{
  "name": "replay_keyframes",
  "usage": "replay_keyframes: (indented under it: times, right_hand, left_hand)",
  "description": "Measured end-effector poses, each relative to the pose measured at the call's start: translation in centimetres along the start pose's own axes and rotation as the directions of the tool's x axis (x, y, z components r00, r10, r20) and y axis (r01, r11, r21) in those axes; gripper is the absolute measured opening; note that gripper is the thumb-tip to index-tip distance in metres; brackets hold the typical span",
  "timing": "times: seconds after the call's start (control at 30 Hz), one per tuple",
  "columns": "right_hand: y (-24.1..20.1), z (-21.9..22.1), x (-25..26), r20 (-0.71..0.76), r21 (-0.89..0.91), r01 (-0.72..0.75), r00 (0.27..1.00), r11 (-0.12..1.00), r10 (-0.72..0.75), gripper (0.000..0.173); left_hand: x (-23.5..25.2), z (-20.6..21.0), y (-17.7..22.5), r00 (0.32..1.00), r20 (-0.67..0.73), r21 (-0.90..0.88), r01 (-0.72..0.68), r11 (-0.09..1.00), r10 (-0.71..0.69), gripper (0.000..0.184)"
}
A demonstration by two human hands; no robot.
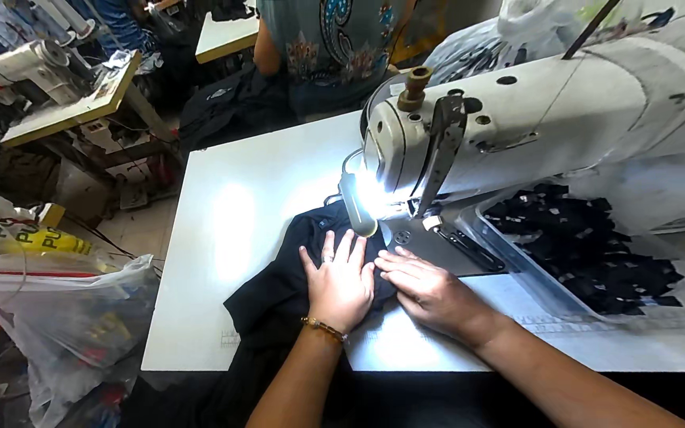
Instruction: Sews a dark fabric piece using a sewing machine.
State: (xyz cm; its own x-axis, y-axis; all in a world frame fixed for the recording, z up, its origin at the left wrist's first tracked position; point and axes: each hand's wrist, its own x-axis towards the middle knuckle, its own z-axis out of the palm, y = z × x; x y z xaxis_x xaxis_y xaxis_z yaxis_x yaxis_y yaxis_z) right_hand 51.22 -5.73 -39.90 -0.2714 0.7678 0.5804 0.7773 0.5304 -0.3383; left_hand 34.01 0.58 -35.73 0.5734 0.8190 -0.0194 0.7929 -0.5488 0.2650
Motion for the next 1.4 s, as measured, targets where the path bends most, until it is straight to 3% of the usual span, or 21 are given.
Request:
replay_keyframes:
  times: [0.07,0.13,0.23,0.33,0.5,0.57,0.63,0.67,0.73,0.83,0.97,1.4]
  right_hand:
    - [0.3,0.2,0.2,-0.001,-0.001,-0.013,1.0,1.0,0.013,0.026]
    - [0.4,0.2,0.2,-0.002,-0.004,-0.018,1.0,1.0,0.018,0.025]
    - [0.4,0.2,0.2,0.001,-0.011,-0.018,1.0,1.0,0.018,0.025]
    - [0.3,0.3,0.3,0.015,-0.037,-0.016,1.0,0.999,0.017,0.023]
    - [-0.3,0.1,1.1,0.045,-0.066,0.052,0.998,0.996,-0.05,0.021]
    - [-1.2,-0.4,0.9,0.031,-0.055,0.122,0.992,0.991,-0.121,0.02]
    - [-2.6,-1.2,-0.4,0.007,-0.021,0.154,0.988,0.988,-0.154,0.022]
    - [-3.2,-1.6,-1.5,0.006,-0.027,0.162,0.987,0.986,-0.162,0.021]
    - [-3.8,-2.2,-3.9,0.044,-0.058,0.194,0.981,0.979,-0.191,0.021]
    - [-3.9,-2.4,-6.4,0.059,-0.073,0.16,0.986,0.984,-0.156,0.027]
    - [-4.1,-1.9,-6.9,0.018,-0.062,0.113,0.993,0.992,-0.112,0.028]
    - [-2.8,-1.0,-5.0,-0.006,-0.044,0.017,1.0,0.999,-0.017,0.033]
  left_hand:
    - [-0.5,-0.8,-0.7,0.999,-0.008,-0.044,-0.039,0.998,0.039,0.05]
    - [-1.7,-1.4,-2.4,0.981,-0.113,-0.039,-0.165,0.986,0.16,0.043]
    - [-3.9,-2.5,-5.3,0.89,-0.206,0.084,-0.398,0.913,0.407,0.035]
    - [-6.0,-4.5,-5.8,0.812,-0.239,0.099,-0.525,0.845,0.533,0.034]
    - [-7.7,-6.9,-0.7,0.764,-0.122,-0.231,-0.643,0.731,0.634,0.035]
    - [-6.6,-5.7,0.7,0.749,-0.19,-0.363,-0.655,0.663,0.635,0.034]
    - [-5.4,-4.1,1.3,0.801,-0.305,-0.39,-0.598,0.7,0.515,0.028]
    - [-5.1,-3.4,1.4,0.85,-0.314,-0.346,-0.516,0.784,0.422,0.024]
    - [-4.8,-1.9,1.6,0.957,-0.211,-0.174,-0.239,0.955,0.201,0.04]
    - [-4.8,1.3,1.5,0.996,-0.08,0.053,0.031,0.998,-0.027,0.053]
    - [-5.2,2.4,1.4,0.99,-0.135,0.102,0.044,0.994,-0.03,0.055]
    - [-2.6,1.2,0.7,0.996,-0.067,0.055,0.059,0.997,-0.056,0.055]
